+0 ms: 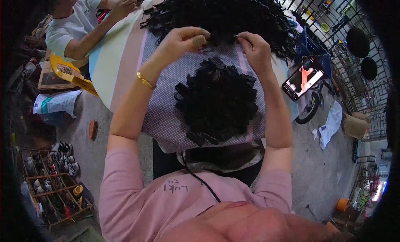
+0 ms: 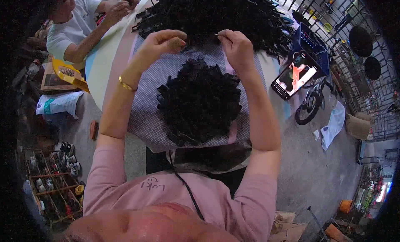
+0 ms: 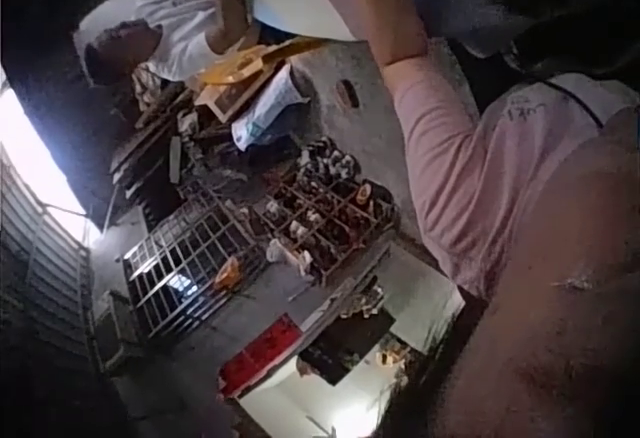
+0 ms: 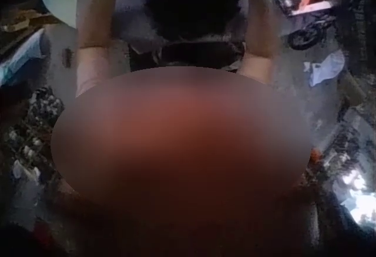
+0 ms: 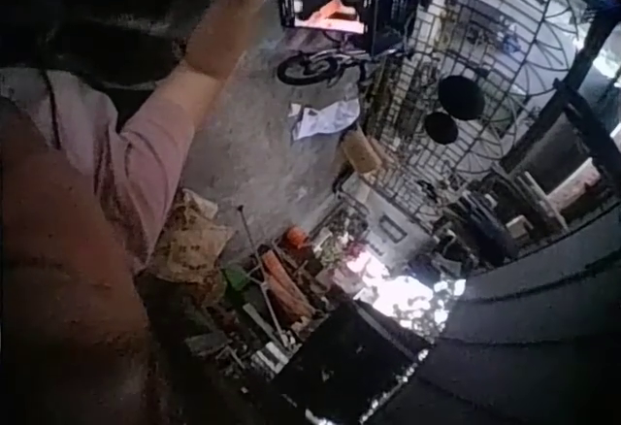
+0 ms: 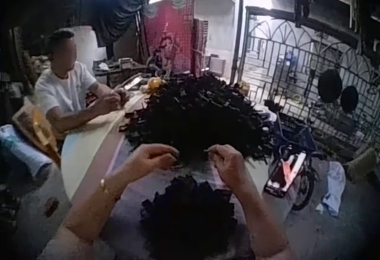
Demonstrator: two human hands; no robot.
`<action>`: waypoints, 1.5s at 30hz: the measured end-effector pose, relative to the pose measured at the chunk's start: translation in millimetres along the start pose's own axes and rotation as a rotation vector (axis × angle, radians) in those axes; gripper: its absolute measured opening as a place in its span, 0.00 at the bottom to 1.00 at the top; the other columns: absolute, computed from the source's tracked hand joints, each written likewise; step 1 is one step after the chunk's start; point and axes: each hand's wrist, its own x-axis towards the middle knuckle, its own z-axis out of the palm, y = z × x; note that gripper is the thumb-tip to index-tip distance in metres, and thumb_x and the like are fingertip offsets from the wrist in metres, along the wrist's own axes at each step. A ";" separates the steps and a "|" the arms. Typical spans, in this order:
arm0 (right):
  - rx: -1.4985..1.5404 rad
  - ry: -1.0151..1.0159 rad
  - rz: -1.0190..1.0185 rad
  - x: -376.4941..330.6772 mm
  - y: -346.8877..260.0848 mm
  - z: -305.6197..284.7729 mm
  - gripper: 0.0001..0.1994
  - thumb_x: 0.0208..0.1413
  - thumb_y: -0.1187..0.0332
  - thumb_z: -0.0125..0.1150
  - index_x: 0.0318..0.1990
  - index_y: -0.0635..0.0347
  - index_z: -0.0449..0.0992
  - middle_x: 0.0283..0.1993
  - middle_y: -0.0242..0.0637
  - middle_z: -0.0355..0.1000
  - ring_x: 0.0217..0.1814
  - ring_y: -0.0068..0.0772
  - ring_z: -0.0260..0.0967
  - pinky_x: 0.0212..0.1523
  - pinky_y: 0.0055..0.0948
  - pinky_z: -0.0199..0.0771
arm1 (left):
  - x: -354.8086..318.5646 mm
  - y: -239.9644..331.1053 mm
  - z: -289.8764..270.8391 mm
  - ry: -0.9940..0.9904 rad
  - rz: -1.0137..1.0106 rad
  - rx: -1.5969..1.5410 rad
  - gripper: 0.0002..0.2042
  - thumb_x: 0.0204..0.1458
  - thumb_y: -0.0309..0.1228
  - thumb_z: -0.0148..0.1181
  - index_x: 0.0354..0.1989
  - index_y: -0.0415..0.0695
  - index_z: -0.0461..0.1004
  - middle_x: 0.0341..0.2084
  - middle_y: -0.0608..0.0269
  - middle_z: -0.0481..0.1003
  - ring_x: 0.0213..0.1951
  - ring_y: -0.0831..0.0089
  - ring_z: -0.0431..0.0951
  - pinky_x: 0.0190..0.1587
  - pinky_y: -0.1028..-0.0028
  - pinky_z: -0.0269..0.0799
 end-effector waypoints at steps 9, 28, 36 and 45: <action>-0.131 0.016 0.038 -2.8 -5.5 0.8 0.06 0.47 0.71 0.56 0.33 0.62 0.73 0.28 0.46 0.71 0.31 0.41 0.72 0.30 0.28 0.70 | 61.9 -31.9 42.3 0.138 0.591 1.474 0.15 0.36 0.26 0.57 0.37 0.48 0.73 0.39 0.64 0.69 0.45 0.63 0.65 0.44 0.66 0.65; 0.742 -0.135 0.199 -4.3 -41.8 -10.4 0.08 0.48 0.76 0.59 0.37 0.65 0.74 0.34 0.32 0.72 0.37 0.19 0.67 0.38 0.17 0.68 | 10.9 -5.6 28.1 -0.102 -0.088 -0.549 0.17 0.52 0.29 0.52 0.51 0.40 0.63 0.40 0.61 0.71 0.39 0.73 0.74 0.44 0.73 0.71; 0.621 -0.207 0.167 -8.1 -60.0 -8.8 0.04 0.48 0.75 0.59 0.31 0.66 0.73 0.26 0.28 0.68 0.30 0.16 0.64 0.33 0.16 0.66 | -1.1 1.9 37.4 0.010 -0.026 -0.353 0.20 0.51 0.26 0.53 0.53 0.39 0.61 0.42 0.59 0.69 0.42 0.74 0.72 0.46 0.73 0.70; 0.679 -0.321 0.496 -7.9 -59.2 -2.7 0.07 0.49 0.67 0.59 0.31 0.61 0.71 0.22 0.23 0.64 0.20 0.10 0.55 0.19 0.11 0.52 | -8.8 6.2 47.9 0.073 0.185 -0.037 0.20 0.47 0.24 0.56 0.49 0.34 0.61 0.39 0.56 0.70 0.39 0.72 0.73 0.45 0.74 0.70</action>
